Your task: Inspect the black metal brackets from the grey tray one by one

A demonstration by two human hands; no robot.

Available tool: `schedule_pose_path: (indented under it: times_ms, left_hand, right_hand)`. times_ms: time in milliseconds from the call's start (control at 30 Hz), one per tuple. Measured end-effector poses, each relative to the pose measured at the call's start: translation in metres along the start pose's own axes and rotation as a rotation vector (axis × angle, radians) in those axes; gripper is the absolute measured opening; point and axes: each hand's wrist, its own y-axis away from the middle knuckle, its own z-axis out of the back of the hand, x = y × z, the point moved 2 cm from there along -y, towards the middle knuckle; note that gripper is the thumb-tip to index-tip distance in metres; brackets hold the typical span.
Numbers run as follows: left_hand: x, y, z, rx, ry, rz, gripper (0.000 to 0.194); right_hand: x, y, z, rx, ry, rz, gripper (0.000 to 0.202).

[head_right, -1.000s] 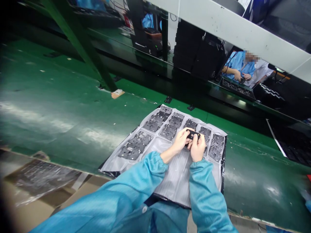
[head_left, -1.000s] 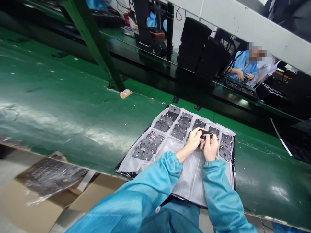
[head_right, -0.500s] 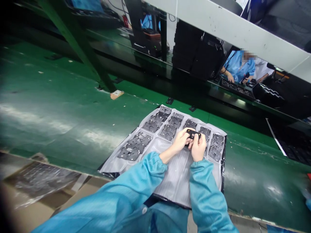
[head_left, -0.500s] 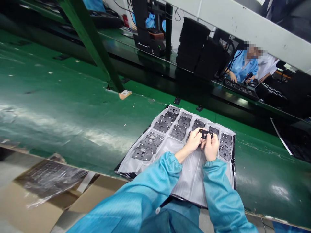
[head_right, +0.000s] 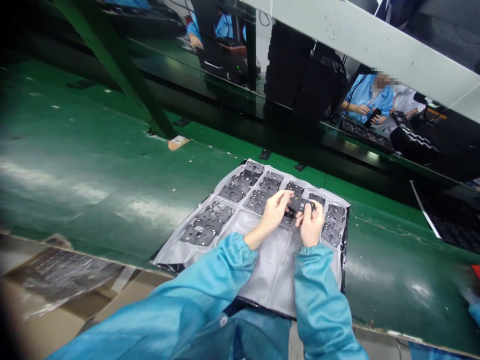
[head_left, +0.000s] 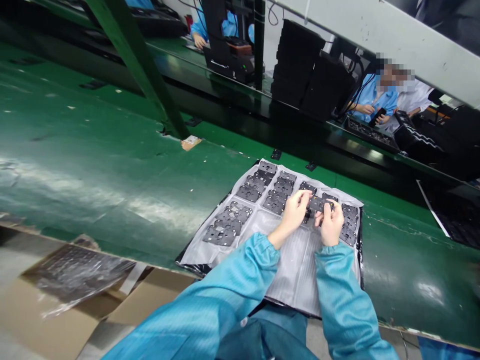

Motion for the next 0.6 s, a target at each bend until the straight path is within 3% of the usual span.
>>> schedule_pose_path:
  times_ms: [133, 467, 600]
  left_hand:
    - [0.0034, -0.0014, -0.0082, 0.116, 0.16, 0.141, 0.032]
    - [0.0013, -0.0003, -0.0055, 0.025, 0.209, 0.129, 0.031]
    - [0.0024, -0.0006, -0.0075, 0.061, 0.261, 0.196, 0.028]
  right_hand:
    - [0.0011, 0.0009, -0.0011, 0.028, -0.002, -0.005, 0.032]
    - [0.0022, 0.0034, -0.0052, 0.083, -0.004, -0.019, 0.031]
    - [0.0017, 0.0032, -0.0056, 0.073, 0.009, -0.015, 0.029]
